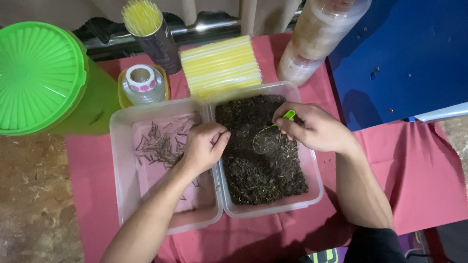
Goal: Sorting tea leaves by removing stems and debris using a spoon and hands
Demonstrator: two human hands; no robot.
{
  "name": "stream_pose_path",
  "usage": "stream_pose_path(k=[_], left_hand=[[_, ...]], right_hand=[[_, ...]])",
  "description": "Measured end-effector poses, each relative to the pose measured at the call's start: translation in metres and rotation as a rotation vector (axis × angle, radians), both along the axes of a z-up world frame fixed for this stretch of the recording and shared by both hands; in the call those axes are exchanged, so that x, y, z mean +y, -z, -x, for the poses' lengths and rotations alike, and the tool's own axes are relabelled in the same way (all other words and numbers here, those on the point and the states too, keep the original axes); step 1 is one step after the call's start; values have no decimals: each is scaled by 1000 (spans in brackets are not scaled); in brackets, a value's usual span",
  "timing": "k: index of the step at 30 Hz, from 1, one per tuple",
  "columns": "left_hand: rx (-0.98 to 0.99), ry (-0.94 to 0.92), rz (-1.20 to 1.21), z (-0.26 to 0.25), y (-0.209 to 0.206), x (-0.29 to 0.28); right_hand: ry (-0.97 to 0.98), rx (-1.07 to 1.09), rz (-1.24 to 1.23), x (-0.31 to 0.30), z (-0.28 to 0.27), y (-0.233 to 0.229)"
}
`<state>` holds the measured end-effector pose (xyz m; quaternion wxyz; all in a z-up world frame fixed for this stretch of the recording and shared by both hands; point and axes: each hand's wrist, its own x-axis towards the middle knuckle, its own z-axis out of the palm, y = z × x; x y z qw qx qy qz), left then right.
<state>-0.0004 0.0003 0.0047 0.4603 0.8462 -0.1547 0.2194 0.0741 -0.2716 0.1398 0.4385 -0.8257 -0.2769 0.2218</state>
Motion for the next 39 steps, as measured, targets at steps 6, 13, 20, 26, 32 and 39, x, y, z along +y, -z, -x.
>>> stream_pose_path(k=[6, 13, 20, 26, 32, 39], left_hand=[[26, -5, 13, 1, -4, -1], [21, 6, 24, 2, 6, -1], [23, 9, -8, 1, -2, 0], [27, 0, -30, 2, 10, 1], [30, 20, -31, 1, -2, 2], [3, -13, -30, -2, 11, -1]], right_hand=[[-15, -392, 127, 1, 9, -12], [116, -639, 313, -12, 16, 2], [162, -716, 578, -19, 14, 15], [133, -572, 661, -14, 9, 18], [54, -328, 514, 12, 5, 16], [38, -428, 203, 7, 5, 16]])
